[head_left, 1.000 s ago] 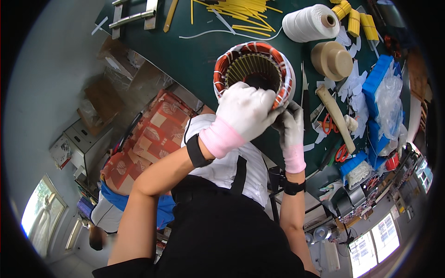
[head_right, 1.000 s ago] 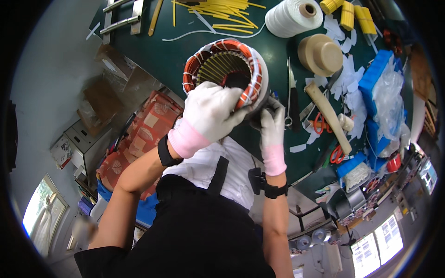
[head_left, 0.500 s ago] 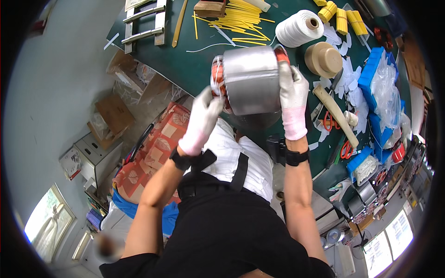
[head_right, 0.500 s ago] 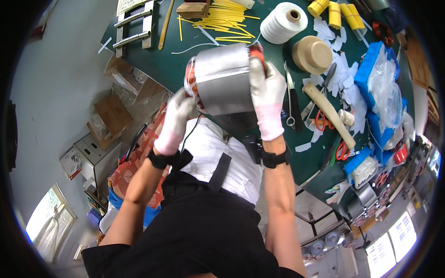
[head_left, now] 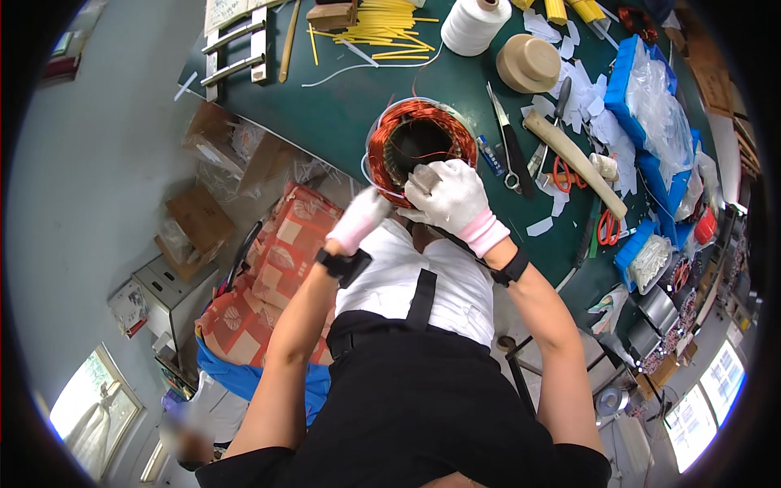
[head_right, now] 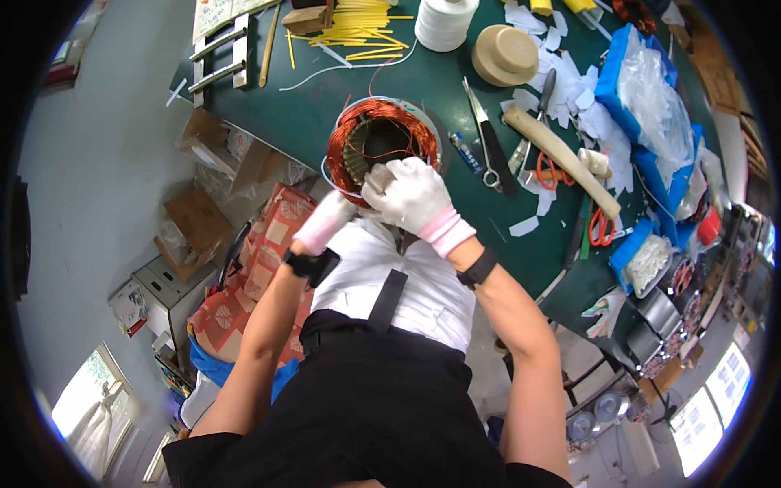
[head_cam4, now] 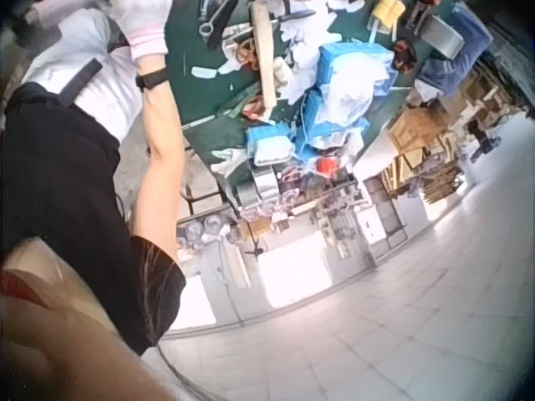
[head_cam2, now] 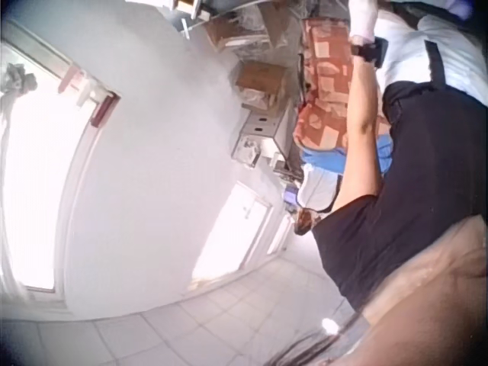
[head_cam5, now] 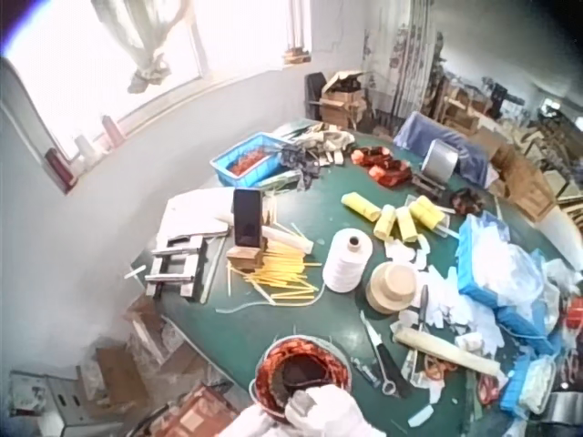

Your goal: Assembling and winding a motor stator using copper wire and various tools.

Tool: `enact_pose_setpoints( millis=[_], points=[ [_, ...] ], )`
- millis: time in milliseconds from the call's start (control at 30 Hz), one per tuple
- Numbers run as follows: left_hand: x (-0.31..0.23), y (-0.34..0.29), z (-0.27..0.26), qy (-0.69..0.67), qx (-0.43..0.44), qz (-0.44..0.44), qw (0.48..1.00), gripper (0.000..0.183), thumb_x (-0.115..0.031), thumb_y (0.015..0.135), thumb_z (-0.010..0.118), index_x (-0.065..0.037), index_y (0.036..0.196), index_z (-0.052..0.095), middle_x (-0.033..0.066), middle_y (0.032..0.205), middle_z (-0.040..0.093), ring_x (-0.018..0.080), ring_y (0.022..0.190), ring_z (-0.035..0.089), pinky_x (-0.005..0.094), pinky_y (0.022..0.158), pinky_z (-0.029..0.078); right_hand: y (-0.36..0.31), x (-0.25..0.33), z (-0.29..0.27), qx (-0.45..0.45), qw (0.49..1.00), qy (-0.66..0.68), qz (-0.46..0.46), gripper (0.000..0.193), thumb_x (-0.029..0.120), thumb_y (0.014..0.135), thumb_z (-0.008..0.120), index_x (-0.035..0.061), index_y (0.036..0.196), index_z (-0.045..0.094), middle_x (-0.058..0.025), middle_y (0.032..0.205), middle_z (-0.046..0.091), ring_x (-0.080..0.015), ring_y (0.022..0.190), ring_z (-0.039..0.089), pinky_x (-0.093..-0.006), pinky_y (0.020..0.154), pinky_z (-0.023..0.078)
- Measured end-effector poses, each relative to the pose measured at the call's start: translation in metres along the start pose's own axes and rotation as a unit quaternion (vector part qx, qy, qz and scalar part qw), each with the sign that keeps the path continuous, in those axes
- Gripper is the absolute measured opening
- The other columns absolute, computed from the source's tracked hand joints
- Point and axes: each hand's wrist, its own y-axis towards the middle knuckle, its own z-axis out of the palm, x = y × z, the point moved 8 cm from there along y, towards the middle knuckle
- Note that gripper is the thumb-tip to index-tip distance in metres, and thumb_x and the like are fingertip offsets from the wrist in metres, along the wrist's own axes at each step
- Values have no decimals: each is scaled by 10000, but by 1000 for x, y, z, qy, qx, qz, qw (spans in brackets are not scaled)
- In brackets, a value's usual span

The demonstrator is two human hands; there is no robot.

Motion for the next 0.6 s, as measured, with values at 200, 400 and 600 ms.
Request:
enact_pose_setpoints(
  millis=[200,400,600],
  points=[
    [-102,-10,-108,-58,-211,-34,975,347,-136,878,470,-11,1192,551,160,1210,574,246,1157,530,329,988,400,-8,-45,-50,-132,955,95,246,605,253,667,732,83,1207,518,-147,1120,553,-335,1065,525,-446,928,408],
    [-190,46,-72,94,-72,188,975,416,45,782,464,-25,1178,570,140,1328,498,210,1233,457,316,1051,327,29,-73,-33,-8,962,-41,271,360,151,736,629,139,1093,590,-124,1024,606,-321,982,582,-434,819,484],
    [-199,0,-87,-21,-167,100,981,281,6,853,487,14,1121,574,123,1131,612,184,1042,594,296,925,454,-34,-86,-54,-34,832,334,441,119,84,808,496,38,830,603,-99,748,617,-180,688,603,-321,641,471]
  ],
)
